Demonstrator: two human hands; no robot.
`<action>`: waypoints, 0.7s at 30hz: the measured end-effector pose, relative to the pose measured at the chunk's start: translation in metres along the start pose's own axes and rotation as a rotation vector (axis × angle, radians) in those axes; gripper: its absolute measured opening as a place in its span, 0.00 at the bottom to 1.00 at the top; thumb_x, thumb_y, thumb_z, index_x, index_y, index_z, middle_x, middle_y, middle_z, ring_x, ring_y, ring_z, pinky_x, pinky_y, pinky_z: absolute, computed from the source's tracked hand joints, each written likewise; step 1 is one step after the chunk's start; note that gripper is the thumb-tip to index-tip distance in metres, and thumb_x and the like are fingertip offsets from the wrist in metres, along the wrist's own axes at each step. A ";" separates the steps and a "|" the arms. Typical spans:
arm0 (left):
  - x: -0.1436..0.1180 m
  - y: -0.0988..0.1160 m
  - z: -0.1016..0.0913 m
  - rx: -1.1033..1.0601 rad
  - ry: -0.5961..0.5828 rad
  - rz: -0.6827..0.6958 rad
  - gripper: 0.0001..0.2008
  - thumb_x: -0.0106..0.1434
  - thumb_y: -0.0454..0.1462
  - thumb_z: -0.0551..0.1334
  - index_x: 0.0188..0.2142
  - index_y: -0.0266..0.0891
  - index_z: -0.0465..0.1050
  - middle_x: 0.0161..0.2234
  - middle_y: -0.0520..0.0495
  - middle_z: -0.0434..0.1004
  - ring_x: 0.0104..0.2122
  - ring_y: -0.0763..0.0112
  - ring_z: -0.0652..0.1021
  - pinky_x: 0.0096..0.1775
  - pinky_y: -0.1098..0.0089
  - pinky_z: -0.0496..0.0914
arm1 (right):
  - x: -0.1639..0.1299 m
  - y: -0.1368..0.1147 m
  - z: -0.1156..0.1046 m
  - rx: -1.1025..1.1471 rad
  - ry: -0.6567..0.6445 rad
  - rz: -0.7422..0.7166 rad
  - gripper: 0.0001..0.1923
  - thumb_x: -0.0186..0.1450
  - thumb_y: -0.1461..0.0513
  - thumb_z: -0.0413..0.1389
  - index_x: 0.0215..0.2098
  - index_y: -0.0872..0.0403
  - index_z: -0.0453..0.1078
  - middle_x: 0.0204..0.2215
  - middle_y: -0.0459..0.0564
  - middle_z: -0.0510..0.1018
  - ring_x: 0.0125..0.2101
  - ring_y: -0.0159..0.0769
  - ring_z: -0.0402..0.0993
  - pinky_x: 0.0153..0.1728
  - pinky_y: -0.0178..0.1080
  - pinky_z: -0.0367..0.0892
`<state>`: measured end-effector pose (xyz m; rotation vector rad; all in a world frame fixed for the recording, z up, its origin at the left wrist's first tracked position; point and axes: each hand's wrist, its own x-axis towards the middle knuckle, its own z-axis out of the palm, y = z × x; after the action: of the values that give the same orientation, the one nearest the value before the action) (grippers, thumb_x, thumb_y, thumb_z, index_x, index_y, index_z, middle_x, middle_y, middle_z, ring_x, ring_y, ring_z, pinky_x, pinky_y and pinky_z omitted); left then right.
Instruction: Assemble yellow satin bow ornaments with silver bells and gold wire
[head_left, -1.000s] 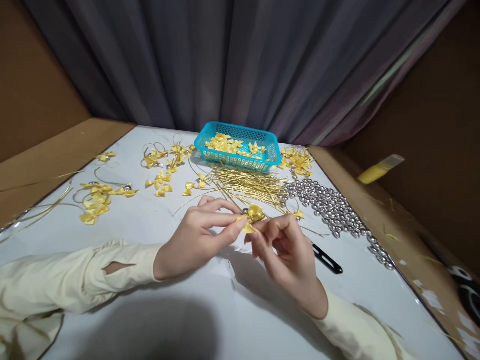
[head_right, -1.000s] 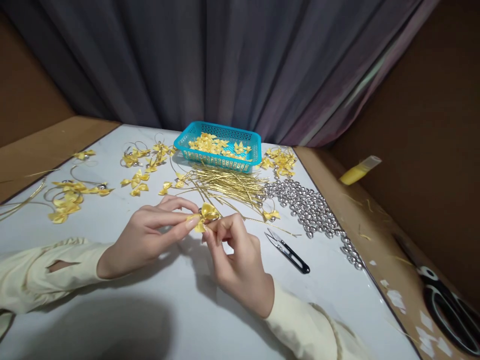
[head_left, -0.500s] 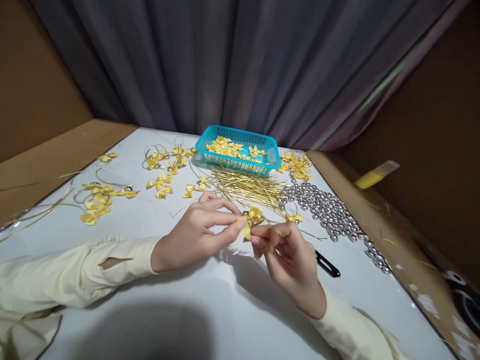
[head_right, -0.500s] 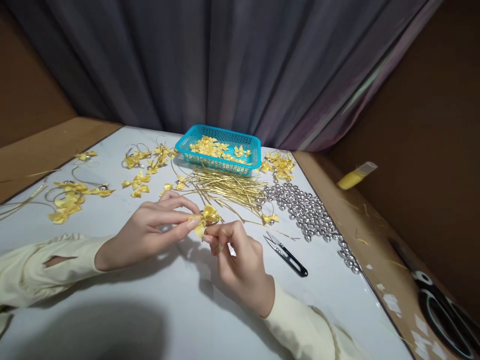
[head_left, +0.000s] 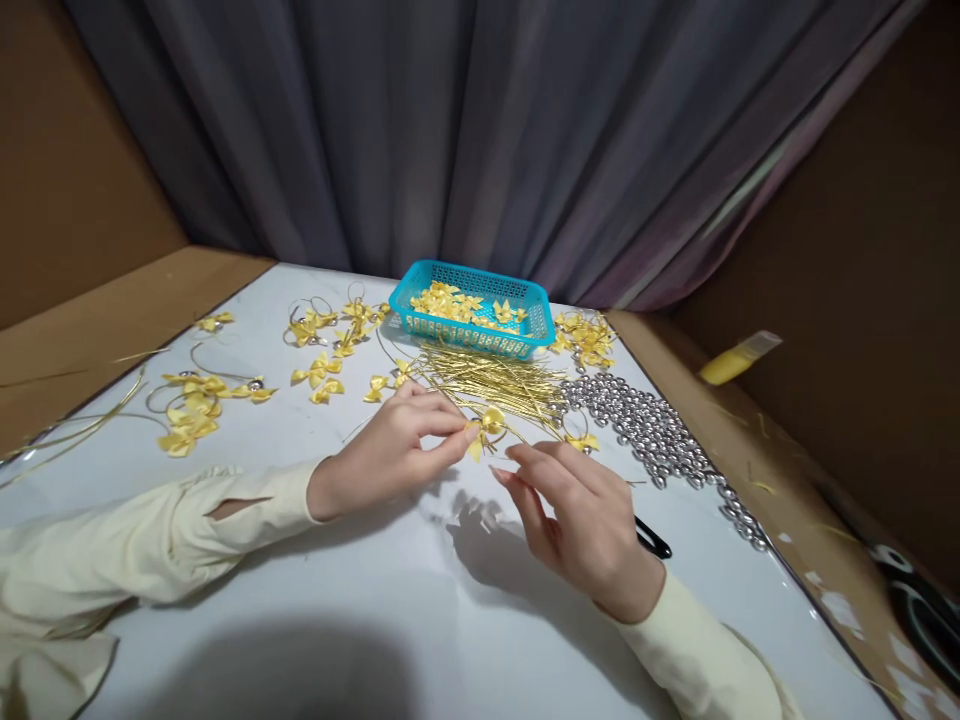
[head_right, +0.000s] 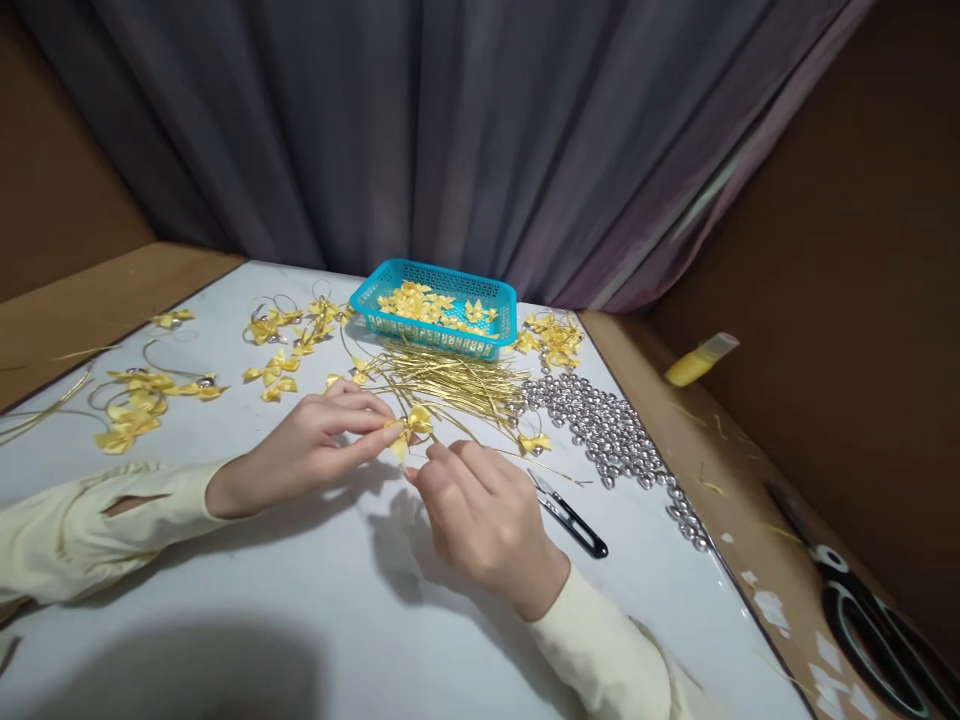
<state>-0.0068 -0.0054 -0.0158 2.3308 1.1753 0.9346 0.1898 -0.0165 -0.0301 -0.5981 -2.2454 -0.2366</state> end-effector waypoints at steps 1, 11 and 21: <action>0.000 -0.001 0.001 0.021 -0.017 0.007 0.13 0.64 0.35 0.55 0.24 0.37 0.73 0.28 0.50 0.76 0.30 0.71 0.71 0.41 0.66 0.57 | 0.000 0.000 -0.001 -0.007 -0.013 -0.027 0.13 0.59 0.73 0.53 0.41 0.56 0.60 0.30 0.55 0.75 0.26 0.35 0.68 0.23 0.36 0.64; 0.006 0.001 -0.003 -0.290 -0.165 -0.280 0.14 0.63 0.37 0.53 0.25 0.36 0.73 0.22 0.53 0.72 0.24 0.74 0.69 0.28 0.74 0.60 | 0.001 0.003 0.000 -0.067 -0.172 -0.082 0.13 0.60 0.73 0.46 0.42 0.60 0.61 0.22 0.50 0.67 0.24 0.36 0.58 0.23 0.38 0.54; 0.003 0.001 0.002 -0.182 -0.167 -0.174 0.16 0.64 0.38 0.53 0.24 0.36 0.73 0.21 0.53 0.72 0.25 0.74 0.70 0.32 0.73 0.62 | 0.002 0.001 0.002 0.202 -0.099 0.308 0.03 0.66 0.67 0.48 0.35 0.54 0.59 0.26 0.48 0.70 0.25 0.33 0.65 0.27 0.36 0.59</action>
<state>-0.0037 -0.0034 -0.0158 2.0815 1.1517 0.7382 0.1880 -0.0138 -0.0302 -0.8482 -2.1985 0.1755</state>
